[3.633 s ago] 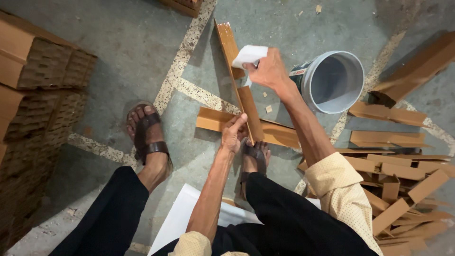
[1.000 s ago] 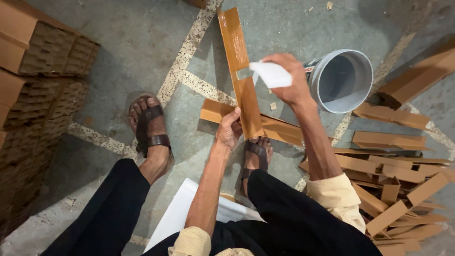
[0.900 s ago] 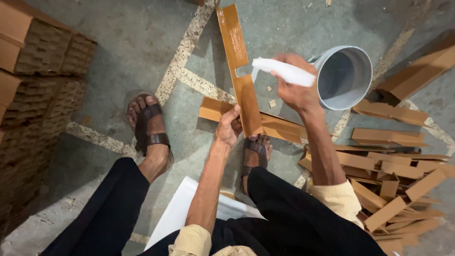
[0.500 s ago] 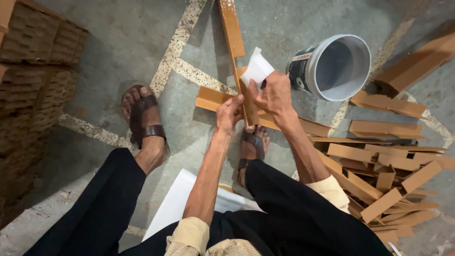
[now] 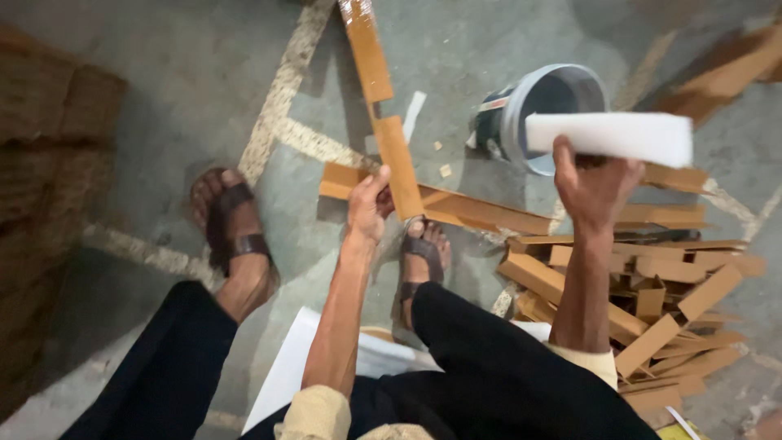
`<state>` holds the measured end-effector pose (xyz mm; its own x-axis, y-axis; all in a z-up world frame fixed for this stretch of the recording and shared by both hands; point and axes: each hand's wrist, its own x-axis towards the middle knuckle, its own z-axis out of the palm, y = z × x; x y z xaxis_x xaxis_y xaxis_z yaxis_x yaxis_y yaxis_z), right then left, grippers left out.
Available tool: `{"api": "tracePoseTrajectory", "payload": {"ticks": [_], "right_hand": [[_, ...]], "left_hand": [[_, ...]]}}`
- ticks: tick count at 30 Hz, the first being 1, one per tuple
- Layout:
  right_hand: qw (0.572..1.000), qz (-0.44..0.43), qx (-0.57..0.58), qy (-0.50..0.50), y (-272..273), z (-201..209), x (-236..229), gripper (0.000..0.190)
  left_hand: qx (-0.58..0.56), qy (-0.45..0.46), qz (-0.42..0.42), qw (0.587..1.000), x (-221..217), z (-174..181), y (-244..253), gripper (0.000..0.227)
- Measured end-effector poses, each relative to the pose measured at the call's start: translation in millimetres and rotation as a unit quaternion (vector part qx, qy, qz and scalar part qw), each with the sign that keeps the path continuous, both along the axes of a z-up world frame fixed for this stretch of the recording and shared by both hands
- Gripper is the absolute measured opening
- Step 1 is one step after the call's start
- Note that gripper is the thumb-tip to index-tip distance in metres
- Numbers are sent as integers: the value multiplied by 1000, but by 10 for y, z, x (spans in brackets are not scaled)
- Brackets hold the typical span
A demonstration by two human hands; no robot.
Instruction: The person applies white adhesive to the edges and grooves of rectangular wooden pieces using a white foam brush. They repeatedly dip the brush into a bucket of glue and spread it along the surfaces of the wood, handling the pieces one at a time.
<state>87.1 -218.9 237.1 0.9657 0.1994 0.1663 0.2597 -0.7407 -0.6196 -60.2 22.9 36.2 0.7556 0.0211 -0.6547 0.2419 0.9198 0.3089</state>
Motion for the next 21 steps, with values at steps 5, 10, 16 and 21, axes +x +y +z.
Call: {"api": "tracePoseTrajectory", "payload": {"ticks": [5, 10, 16, 21], "right_hand": [[994, 28, -105, -5, -320, -570, 565, 24], [992, 72, -105, 14, -224, -882, 783, 28], [973, 13, 177, 147, -407, -255, 712, 32], [949, -161, 137, 234, -622, 261, 643, 31]], "left_hand": [[-17, -23, 3, 1000, -28, -116, -51, 23], [-23, -3, 7, 1000, 21, 21, -26, 30], [39, -73, -1, 997, 114, 394, 6, 59], [87, -100, -43, 990, 160, 370, -43, 68]]}}
